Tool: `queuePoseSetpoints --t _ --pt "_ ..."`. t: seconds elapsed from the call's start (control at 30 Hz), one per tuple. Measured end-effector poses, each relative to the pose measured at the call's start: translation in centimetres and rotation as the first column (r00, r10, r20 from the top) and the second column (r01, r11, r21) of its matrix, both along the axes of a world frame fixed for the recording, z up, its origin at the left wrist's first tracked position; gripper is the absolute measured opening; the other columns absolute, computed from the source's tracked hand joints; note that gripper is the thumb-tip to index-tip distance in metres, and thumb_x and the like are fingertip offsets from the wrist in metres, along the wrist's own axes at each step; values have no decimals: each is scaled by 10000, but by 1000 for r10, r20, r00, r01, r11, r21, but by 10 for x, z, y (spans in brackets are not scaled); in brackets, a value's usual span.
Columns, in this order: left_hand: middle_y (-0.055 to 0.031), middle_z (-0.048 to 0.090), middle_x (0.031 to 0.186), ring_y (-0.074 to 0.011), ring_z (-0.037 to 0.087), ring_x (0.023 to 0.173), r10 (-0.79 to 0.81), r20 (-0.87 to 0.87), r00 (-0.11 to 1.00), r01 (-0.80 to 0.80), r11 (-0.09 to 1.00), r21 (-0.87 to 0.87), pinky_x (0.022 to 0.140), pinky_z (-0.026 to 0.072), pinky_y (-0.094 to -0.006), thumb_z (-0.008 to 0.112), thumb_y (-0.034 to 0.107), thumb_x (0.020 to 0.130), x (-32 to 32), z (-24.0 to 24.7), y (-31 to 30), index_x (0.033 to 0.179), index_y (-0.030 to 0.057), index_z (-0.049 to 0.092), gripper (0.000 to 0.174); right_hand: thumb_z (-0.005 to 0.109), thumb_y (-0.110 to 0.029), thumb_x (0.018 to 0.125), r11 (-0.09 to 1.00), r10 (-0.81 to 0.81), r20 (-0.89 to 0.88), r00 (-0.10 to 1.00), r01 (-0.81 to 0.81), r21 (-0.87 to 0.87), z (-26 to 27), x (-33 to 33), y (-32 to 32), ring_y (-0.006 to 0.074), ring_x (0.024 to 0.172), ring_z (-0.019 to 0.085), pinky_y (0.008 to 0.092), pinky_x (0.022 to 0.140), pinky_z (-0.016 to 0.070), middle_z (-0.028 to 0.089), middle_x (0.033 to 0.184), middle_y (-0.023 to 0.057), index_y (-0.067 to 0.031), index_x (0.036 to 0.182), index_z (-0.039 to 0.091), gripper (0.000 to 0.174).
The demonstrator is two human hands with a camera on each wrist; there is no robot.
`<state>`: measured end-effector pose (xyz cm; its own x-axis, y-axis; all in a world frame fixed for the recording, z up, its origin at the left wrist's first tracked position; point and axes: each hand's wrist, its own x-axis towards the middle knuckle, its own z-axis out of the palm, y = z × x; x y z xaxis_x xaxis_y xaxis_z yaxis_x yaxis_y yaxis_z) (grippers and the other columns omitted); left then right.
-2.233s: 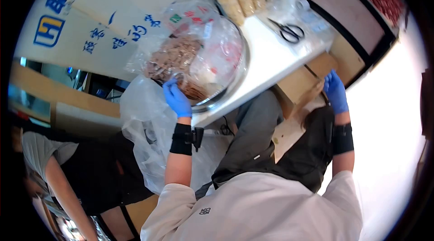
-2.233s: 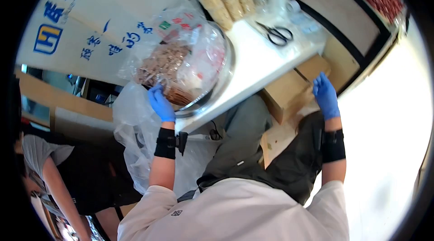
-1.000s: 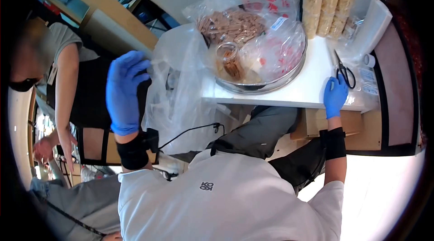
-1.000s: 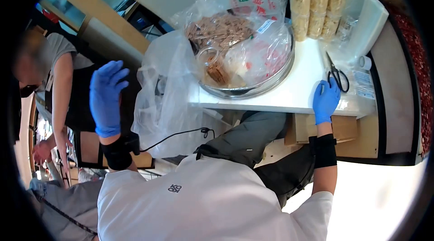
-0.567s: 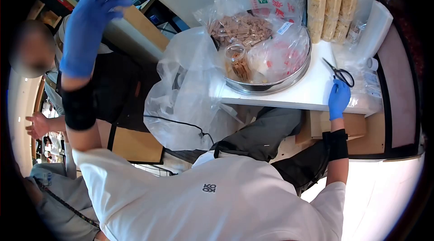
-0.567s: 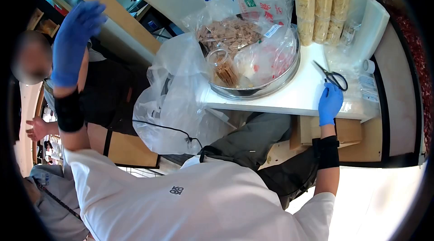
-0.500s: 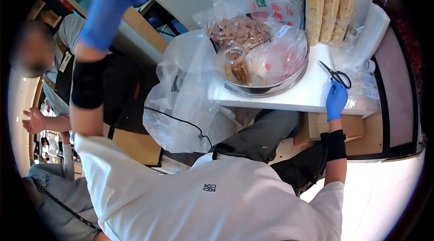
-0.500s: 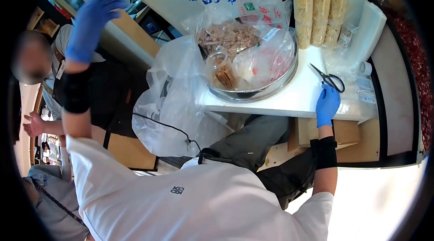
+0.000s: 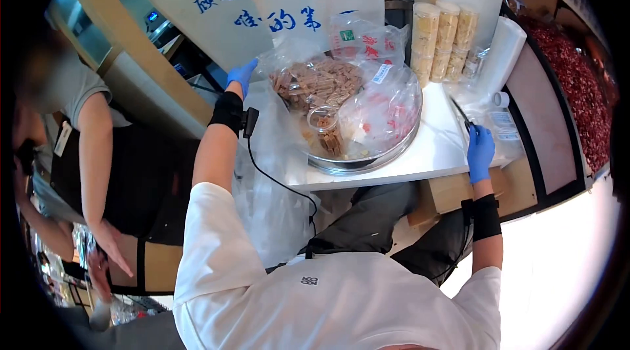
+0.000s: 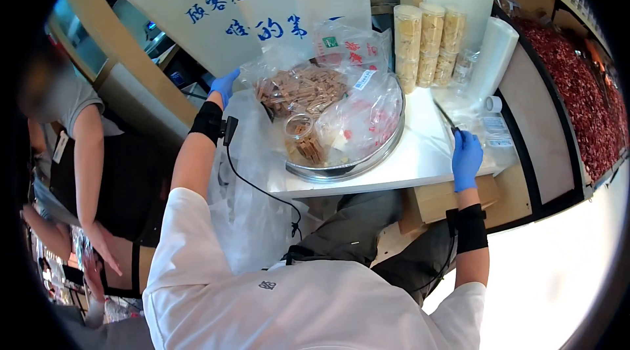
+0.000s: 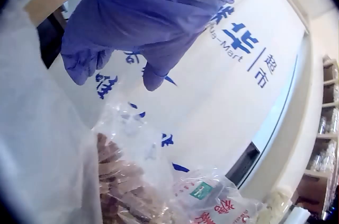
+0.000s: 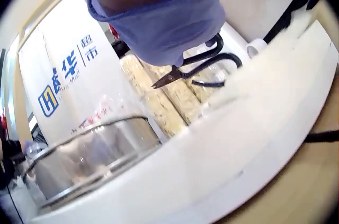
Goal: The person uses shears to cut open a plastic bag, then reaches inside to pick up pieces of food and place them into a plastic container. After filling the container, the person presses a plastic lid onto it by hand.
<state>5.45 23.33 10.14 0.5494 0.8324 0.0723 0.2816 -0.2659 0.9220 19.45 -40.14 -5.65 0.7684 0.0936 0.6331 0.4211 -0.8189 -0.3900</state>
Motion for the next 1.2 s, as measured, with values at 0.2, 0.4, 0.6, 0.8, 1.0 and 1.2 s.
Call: queuePoseSetpoints --t 0.2,0.4,0.6,0.8,1.0,1.2 --pt "-162 636 1193 -237 593 1048 -23 -86 996 17 997 -71 907 446 -327 688 420 845 32 -48 34 1222 -75 589 631 634 -227 936 847 203 -73 976 -138 514 81 -13 4 91 746 554 267 679 467 635 833 53 38 1015 640 276" --pt "-83 666 833 -167 584 739 -97 250 963 78 993 84 697 466 -323 629 297 908 40 -85 52 976 -54 671 360 635 -175 934 832 382 47 923 -366 417 193 -12 53 49 767 516 207 697 439 618 840 14 40 1007 634 227" --pt "-13 611 705 -99 519 628 -108 384 917 135 990 -44 594 427 -282 598 248 937 17 -66 30 828 -10 666 289 559 -296 977 685 697 -333 636 -452 571 285 -21 156 74 738 598 214 660 478 664 893 50 -7 1038 624 302" --pt "-14 615 696 -101 523 622 -88 428 900 130 989 -70 584 433 -288 606 278 934 27 -79 42 830 -7 676 311 542 -406 967 716 677 -526 514 -624 313 278 5 245 69 634 591 227 559 456 666 835 38 -22 1011 630 396" --pt "-98 679 808 -181 607 700 -106 187 977 83 989 126 674 490 -345 605 399 910 35 -60 32 965 -57 681 465 603 -467 908 723 659 -454 600 -671 163 240 30 275 137 647 606 284 588 466 643 764 61 12 934 667 483" --pt "-271 655 910 -444 626 853 -47 -67 997 66 945 320 781 480 -465 439 477 938 62 -52 24 919 -23 692 561 568 -490 912 817 508 -448 736 -576 -20 224 34 253 193 689 615 326 673 484 636 723 130 34 920 681 535"
